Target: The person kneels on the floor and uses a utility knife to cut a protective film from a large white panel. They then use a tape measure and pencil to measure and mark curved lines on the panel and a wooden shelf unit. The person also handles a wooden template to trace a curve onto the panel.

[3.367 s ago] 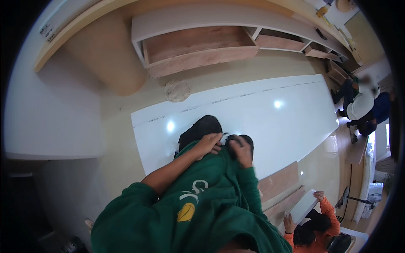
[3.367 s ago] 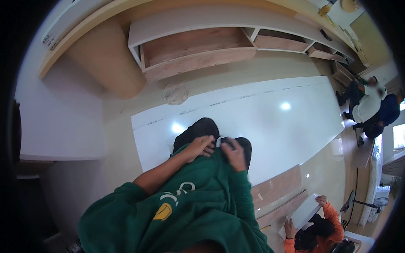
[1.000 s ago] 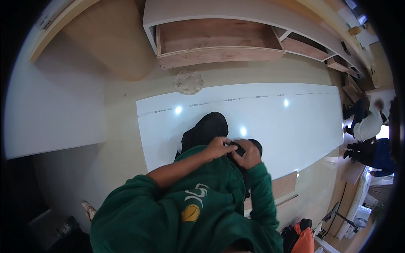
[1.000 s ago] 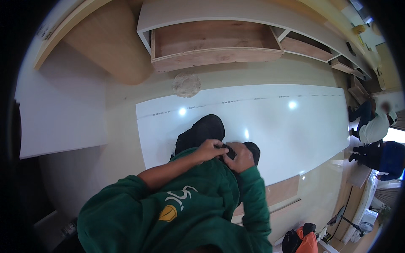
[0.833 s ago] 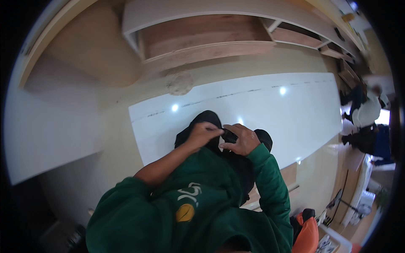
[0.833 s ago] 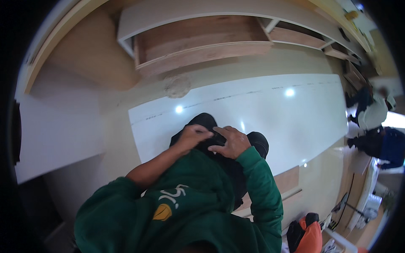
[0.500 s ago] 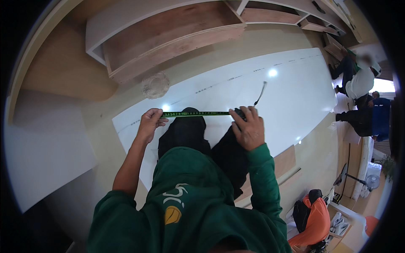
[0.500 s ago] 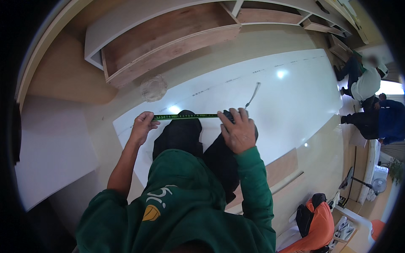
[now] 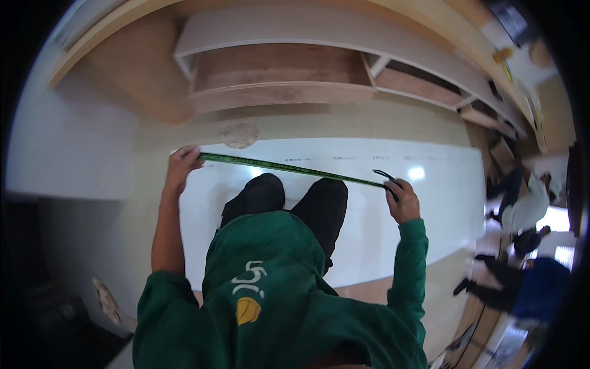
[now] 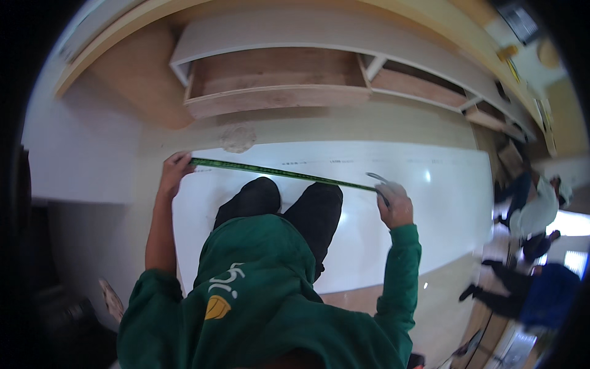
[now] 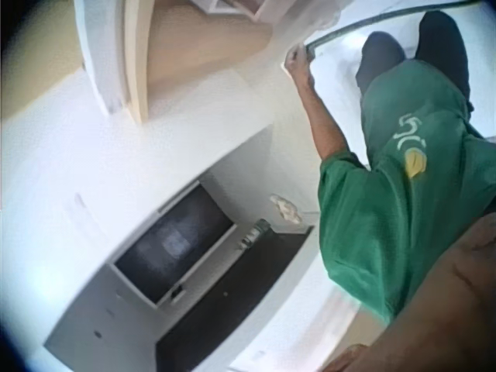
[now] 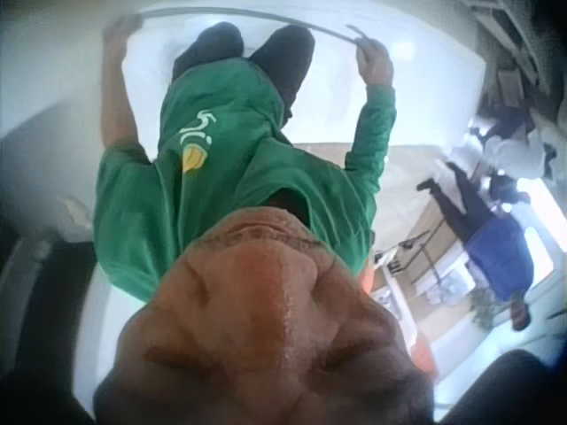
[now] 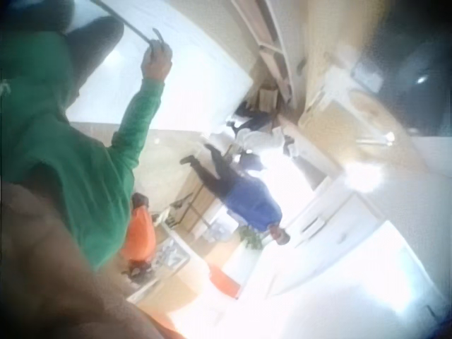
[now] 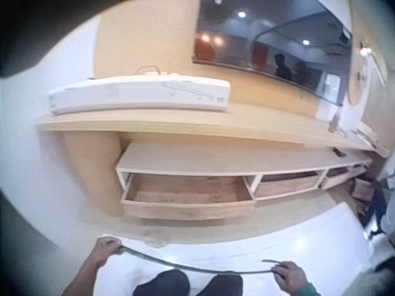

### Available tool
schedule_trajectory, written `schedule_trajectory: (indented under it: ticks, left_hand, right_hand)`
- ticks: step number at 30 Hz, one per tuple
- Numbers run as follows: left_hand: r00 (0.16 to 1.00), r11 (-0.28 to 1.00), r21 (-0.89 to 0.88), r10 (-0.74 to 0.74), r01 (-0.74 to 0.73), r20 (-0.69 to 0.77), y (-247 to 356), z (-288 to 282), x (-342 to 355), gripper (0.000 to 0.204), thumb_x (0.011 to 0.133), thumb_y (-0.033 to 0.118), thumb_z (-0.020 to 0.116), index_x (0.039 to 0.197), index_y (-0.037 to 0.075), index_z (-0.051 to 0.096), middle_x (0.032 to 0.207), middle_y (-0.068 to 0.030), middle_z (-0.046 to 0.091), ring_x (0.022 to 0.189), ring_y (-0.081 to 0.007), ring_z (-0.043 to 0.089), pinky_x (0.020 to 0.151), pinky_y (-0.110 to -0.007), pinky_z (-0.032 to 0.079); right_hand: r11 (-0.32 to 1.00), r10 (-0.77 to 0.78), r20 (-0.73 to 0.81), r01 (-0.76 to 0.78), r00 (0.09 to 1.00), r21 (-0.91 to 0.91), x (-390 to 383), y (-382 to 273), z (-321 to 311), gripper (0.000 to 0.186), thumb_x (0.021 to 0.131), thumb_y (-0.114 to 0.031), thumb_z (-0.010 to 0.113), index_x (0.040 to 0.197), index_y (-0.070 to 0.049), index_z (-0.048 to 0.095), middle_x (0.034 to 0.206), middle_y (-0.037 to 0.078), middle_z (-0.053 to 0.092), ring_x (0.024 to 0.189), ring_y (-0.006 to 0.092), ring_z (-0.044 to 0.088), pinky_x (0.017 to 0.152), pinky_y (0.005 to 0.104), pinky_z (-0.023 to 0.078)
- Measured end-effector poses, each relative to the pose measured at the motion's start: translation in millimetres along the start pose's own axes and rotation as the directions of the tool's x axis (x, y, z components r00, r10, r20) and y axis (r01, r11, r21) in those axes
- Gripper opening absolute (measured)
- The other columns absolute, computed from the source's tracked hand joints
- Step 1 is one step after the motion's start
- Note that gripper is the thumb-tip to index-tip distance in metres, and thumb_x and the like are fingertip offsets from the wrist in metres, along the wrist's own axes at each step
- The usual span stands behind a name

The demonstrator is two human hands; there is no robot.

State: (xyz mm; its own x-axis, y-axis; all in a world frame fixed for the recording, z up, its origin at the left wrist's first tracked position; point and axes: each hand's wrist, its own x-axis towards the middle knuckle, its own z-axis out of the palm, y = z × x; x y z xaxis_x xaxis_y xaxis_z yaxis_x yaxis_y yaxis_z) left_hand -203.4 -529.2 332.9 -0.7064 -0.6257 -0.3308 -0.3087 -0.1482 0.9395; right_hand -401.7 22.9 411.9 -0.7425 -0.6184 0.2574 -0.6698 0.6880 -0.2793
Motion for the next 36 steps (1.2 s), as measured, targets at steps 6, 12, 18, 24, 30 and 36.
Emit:
schedule_trajectory:
  ticks: [6,12,18,24,30,36]
  left_hand:
    - [0.956,0.910,-0.411,-0.070,-0.056,-0.284,-15,28,-8,0.035,0.084,0.022,0.074,0.104,-0.003,0.059,0.087,-0.0093,0.066,0.072,-0.0164,0.066,0.062,-0.027,0.056]
    - [0.918,0.887,-0.441,-0.055,-0.135,-0.392,-9,23,4,0.033,0.086,0.021,0.072,0.103,-0.004,0.060,0.091,-0.0104,0.067,0.076,-0.0185,0.067,0.062,-0.027,0.056]
    - [0.911,0.846,-0.513,-0.090,-0.143,-0.403,-22,18,8,0.040,0.090,0.020,0.066,0.120,-0.006,0.058,0.100,-0.0138,0.065,0.088,-0.0234,0.068,0.068,-0.032,0.057]
    - [0.916,0.959,-0.283,-0.097,-0.019,-0.389,-12,4,54,0.036,0.091,0.021,0.064,0.116,-0.004,0.060,0.101,-0.0120,0.065,0.088,-0.0229,0.066,0.070,-0.033,0.056]
    - [0.933,0.993,-0.088,0.038,-0.074,-0.358,8,-1,125,0.038,0.090,0.028,0.065,0.110,-0.003,0.062,0.098,-0.0097,0.065,0.089,-0.0193,0.063,0.073,-0.032,0.051]
    - [0.899,0.978,0.108,0.209,-0.181,-0.386,47,-11,177,0.032,0.088,0.028,0.067,0.095,-0.003,0.069,0.085,-0.0071,0.064,0.080,-0.0139,0.059,0.064,-0.028,0.047]
  right_hand:
    - [0.995,-0.089,0.101,0.093,0.991,-0.033,43,7,-27,0.022,0.082,-0.014,0.064,0.104,-0.012,0.066,0.103,0.013,0.062,0.094,0.0334,0.061,0.078,0.0423,0.053]
    - [0.998,-0.062,0.148,0.058,0.987,0.027,92,29,5,0.020,0.085,-0.019,0.061,0.104,-0.014,0.066,0.103,0.012,0.063,0.095,0.0341,0.061,0.081,0.0423,0.052]
    - [0.987,-0.156,0.188,0.144,0.970,0.074,130,47,76,0.019,0.084,-0.018,0.061,0.102,-0.013,0.066,0.103,0.014,0.063,0.097,0.0348,0.060,0.085,0.0435,0.050]
    - [0.997,-0.065,0.269,0.051,0.961,0.060,157,55,96,0.021,0.084,-0.021,0.060,0.103,-0.013,0.067,0.101,0.017,0.063,0.094,0.0366,0.060,0.083,0.0454,0.050]
    - [0.995,0.019,0.197,-0.038,0.980,0.094,156,26,100,0.022,0.086,-0.014,0.061,0.107,-0.010,0.066,0.103,0.015,0.063,0.092,0.0336,0.063,0.082,0.0398,0.052]
    - [0.998,-0.043,0.201,0.035,0.979,0.044,212,29,96,0.025,0.086,-0.014,0.061,0.110,-0.010,0.066,0.106,0.018,0.062,0.095,0.0359,0.062,0.085,0.0414,0.050]
